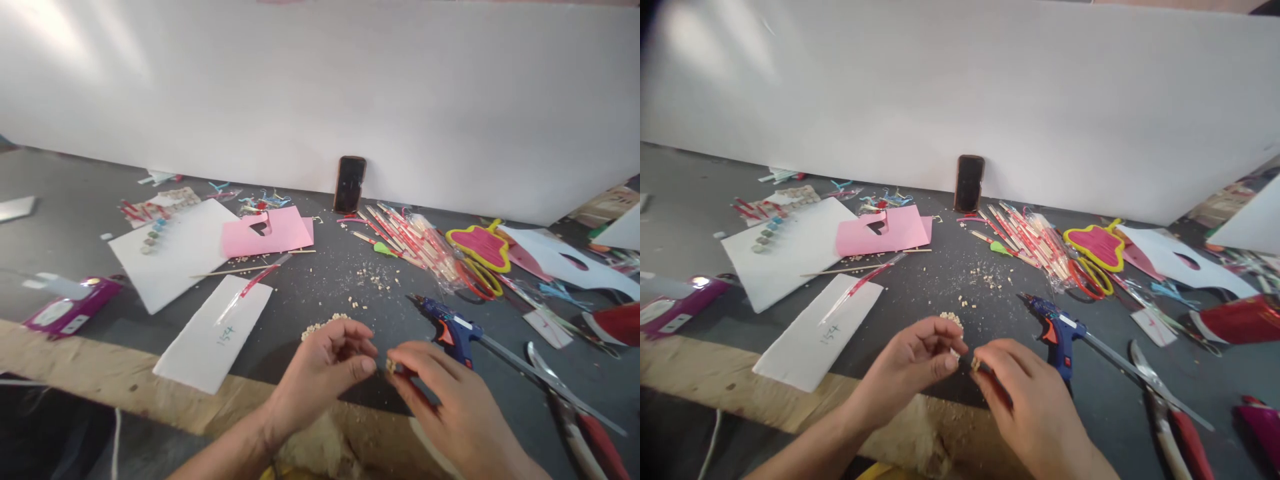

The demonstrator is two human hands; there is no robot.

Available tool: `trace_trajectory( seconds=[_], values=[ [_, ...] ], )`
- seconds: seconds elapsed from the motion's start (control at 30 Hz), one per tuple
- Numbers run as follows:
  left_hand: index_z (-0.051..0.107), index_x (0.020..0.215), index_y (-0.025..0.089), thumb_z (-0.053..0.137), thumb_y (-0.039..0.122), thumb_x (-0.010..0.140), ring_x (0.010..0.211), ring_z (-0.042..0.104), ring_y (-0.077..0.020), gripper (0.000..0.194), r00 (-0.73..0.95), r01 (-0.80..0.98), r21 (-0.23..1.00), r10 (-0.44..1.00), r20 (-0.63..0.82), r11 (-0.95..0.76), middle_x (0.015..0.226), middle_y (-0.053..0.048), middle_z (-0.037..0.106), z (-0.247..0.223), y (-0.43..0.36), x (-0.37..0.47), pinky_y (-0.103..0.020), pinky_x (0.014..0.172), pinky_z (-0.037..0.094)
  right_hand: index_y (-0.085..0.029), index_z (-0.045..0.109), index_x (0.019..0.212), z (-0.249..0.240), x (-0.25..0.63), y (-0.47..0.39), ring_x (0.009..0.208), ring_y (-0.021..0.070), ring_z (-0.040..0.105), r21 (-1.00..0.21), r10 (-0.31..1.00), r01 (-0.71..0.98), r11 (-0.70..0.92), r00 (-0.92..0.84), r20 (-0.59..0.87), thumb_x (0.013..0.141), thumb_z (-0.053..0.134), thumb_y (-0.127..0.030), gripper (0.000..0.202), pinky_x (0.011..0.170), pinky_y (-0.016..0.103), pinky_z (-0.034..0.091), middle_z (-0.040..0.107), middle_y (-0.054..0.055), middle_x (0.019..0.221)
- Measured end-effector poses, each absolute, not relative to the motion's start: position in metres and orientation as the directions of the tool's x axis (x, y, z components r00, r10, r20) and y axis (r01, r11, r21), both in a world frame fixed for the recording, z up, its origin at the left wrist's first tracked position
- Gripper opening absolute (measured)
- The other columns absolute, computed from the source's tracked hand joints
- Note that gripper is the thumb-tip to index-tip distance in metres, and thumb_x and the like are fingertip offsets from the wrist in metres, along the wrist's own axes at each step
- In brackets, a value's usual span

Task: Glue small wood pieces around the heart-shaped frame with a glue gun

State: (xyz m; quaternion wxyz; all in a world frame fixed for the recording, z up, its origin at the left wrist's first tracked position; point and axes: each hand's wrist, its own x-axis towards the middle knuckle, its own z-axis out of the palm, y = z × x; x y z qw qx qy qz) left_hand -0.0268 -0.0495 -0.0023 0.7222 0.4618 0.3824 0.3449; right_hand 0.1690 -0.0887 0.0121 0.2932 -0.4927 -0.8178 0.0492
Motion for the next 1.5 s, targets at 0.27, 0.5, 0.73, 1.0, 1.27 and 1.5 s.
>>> trace_trajectory(
  seconds=[0.27, 0.5, 0.73, 1.0, 1.27, 1.5],
  values=[
    [0.067, 0.098, 0.019, 0.054, 0.009, 0.083, 0.097, 0.058, -0.0222, 0.022, 0.515, 0.687, 0.526, 0.847, 0.133, -0.501, 0.100, -0.004, 0.069, -0.003, 0.028, -0.037, -0.036, 0.090, 0.044, -0.022, 0.069, 0.092, -0.022, 0.186, -0.041, 0.085, 0.0199, 0.063, -0.186, 0.883, 0.867, 0.462, -0.430, 0.190, 0.085, 0.061, -0.020, 0.011, 0.076, 0.034, 0.053, 0.070, 0.005, 0.087],
    [0.071, 0.090, 0.018, 0.050, 0.003, 0.080, 0.089, 0.058, -0.0238, 0.027, 0.695, 0.645, 0.377, 0.716, 0.072, -0.664, 0.091, -0.008, 0.068, -0.036, 0.055, -0.013, -0.034, 0.079, 0.046, -0.019, 0.066, 0.110, -0.023, 0.191, -0.056, 0.096, 0.0276, 0.059, -0.083, 0.886, 0.899, 0.431, -0.403, 0.229, 0.085, 0.061, -0.023, 0.026, 0.078, 0.044, 0.050, 0.068, 0.010, 0.103],
    [0.066, 0.078, 0.016, 0.052, 0.006, 0.081, 0.087, 0.057, -0.0235, 0.018, 0.705, 0.632, 0.385, 0.705, 0.073, -0.673, 0.085, -0.008, 0.065, -0.039, 0.058, -0.018, -0.033, 0.077, 0.044, -0.020, 0.064, 0.099, -0.012, 0.246, -0.115, 0.079, 0.0231, 0.068, -0.120, 0.937, 0.991, 0.062, -0.016, 0.350, 0.093, 0.039, -0.047, 0.037, 0.065, 0.035, 0.052, 0.071, 0.008, 0.090],
    [0.059, 0.081, 0.020, 0.044, 0.014, 0.088, 0.069, 0.057, -0.0121, 0.017, 0.555, 0.621, 0.597, 0.823, 0.122, -0.508, 0.078, 0.002, 0.064, -0.006, 0.023, -0.019, -0.022, 0.063, 0.041, -0.021, 0.058, 0.090, -0.011, 0.243, -0.103, 0.080, 0.0309, 0.070, -0.023, 0.892, 0.898, -0.439, 0.432, -0.135, 0.086, 0.040, -0.055, 0.039, 0.064, 0.038, 0.048, 0.072, 0.011, 0.090],
    [0.064, 0.080, 0.020, 0.058, 0.028, 0.082, 0.067, 0.053, -0.0113, 0.011, 0.480, 0.288, 0.957, 0.871, -0.106, -0.043, 0.074, 0.002, 0.062, 0.006, -0.033, -0.018, -0.021, 0.060, 0.039, -0.022, 0.056, 0.073, -0.009, 0.247, -0.089, 0.071, 0.0304, 0.067, -0.102, 0.839, 0.836, -0.539, 0.522, -0.152, 0.078, 0.048, -0.046, 0.026, 0.061, 0.037, 0.044, 0.069, 0.011, 0.073],
    [0.070, 0.083, 0.018, 0.072, 0.034, 0.077, 0.063, 0.051, -0.0096, 0.017, 0.472, -0.143, 0.924, 0.845, -0.250, 0.353, 0.074, -0.002, 0.066, -0.007, -0.047, -0.017, -0.021, 0.061, 0.039, -0.023, 0.062, 0.086, -0.004, 0.241, -0.120, 0.054, 0.0186, 0.058, -0.922, 0.901, 0.324, -0.212, 0.431, -0.056, 0.079, 0.054, -0.049, 0.028, 0.052, 0.030, 0.048, 0.059, 0.002, 0.059]
  ],
)
